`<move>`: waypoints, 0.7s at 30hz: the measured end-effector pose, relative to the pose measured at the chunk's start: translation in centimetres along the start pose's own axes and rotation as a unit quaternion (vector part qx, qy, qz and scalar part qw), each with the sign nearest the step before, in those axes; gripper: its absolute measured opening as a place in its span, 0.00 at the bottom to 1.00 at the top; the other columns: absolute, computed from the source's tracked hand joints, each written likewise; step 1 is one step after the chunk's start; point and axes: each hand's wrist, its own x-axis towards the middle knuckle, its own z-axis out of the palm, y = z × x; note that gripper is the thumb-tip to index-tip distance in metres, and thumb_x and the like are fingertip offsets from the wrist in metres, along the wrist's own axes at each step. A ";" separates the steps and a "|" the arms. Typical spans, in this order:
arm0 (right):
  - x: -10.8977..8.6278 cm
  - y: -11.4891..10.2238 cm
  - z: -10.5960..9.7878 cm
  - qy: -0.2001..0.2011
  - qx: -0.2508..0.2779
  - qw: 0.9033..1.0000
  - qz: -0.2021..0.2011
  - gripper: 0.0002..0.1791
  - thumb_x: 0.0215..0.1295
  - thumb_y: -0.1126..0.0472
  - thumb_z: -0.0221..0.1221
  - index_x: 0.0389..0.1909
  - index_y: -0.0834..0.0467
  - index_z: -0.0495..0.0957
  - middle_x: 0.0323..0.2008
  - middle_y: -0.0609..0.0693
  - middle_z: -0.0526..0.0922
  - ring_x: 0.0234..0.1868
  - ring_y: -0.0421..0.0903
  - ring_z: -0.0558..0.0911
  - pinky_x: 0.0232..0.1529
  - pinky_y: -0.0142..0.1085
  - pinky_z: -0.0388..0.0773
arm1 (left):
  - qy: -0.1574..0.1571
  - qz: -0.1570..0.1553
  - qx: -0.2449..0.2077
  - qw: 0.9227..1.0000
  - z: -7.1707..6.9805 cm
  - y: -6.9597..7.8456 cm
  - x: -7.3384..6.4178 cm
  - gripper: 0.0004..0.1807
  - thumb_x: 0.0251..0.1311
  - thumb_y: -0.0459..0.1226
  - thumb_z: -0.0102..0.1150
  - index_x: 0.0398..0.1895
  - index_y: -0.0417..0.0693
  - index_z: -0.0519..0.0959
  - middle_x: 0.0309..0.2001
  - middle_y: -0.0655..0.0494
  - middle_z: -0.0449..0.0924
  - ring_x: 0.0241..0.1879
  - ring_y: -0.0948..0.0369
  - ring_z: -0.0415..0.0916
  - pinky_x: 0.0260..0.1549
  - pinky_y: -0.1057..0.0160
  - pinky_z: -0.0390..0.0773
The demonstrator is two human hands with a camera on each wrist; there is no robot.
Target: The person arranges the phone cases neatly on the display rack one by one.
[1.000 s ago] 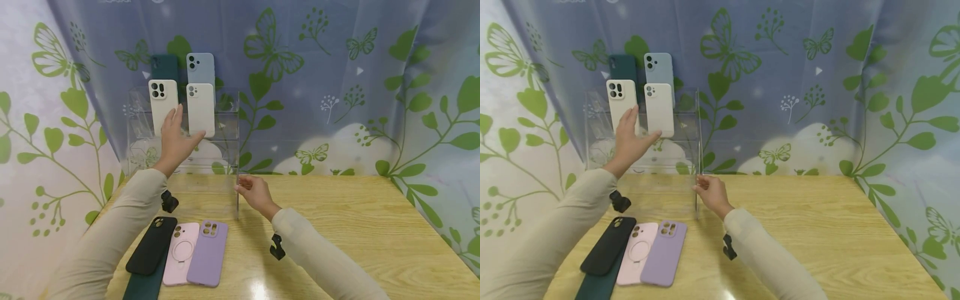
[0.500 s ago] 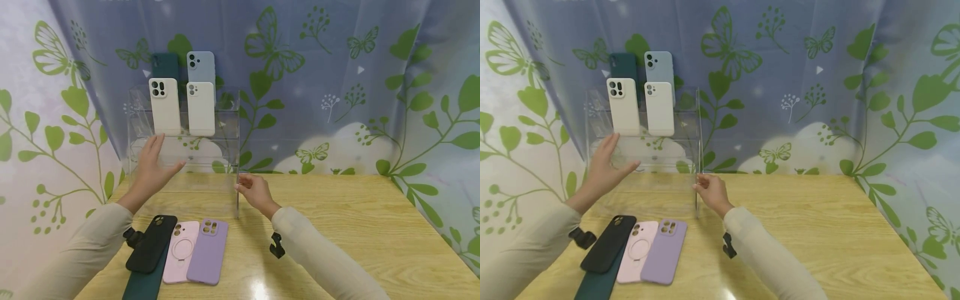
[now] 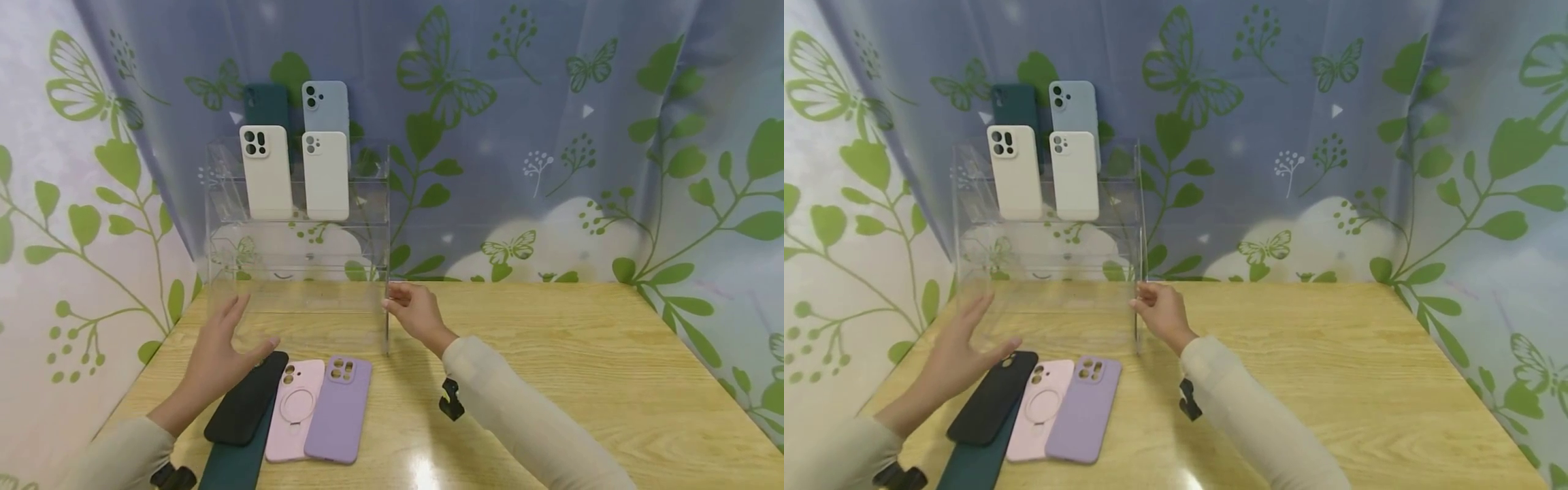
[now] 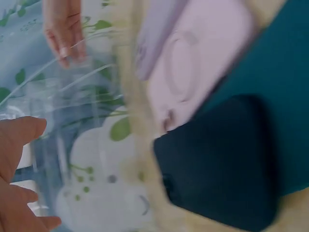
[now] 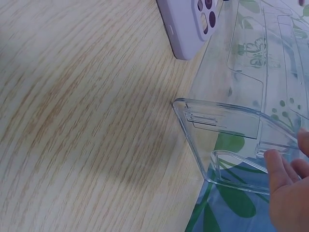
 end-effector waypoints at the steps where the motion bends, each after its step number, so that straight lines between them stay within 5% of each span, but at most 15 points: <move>1: 0.0 0.0 0.0 -0.001 0.000 1.000 0.002 0.24 0.64 0.62 0.61 0.61 0.64 0.73 0.52 0.59 0.81 0.52 0.53 0.81 0.50 0.40 0.79 | 0.000 0.002 0.005 1.000 0.3 -0.3 -0.5 0.50 0.54 0.48 0.68 0.74 0.37 0.53 0.69 0.27 0.52 0.66 0.30 0.51 0.54 0.28 0.57; 11: 0.1 0.1 0.0 -0.006 0.012 1.000 0.019 0.24 0.64 0.62 0.61 0.61 0.62 0.73 0.53 0.59 0.80 0.53 0.53 0.80 0.50 0.40 0.79 | -0.043 0.000 0.029 0.999 3.6 -4.3 -3.8 0.48 0.50 0.49 0.71 0.70 0.34 0.60 0.65 0.26 0.57 0.60 0.28 0.58 0.50 0.28 0.62; 21: 0.1 0.0 -0.1 -0.009 0.014 1.000 0.015 0.26 0.63 0.61 0.62 0.62 0.64 0.72 0.53 0.59 0.80 0.53 0.53 0.80 0.50 0.40 0.78 | -0.102 -0.024 0.014 0.994 4.8 -5.7 -4.2 0.49 0.50 0.51 0.70 0.69 0.34 0.61 0.65 0.22 0.57 0.60 0.26 0.59 0.50 0.30 0.65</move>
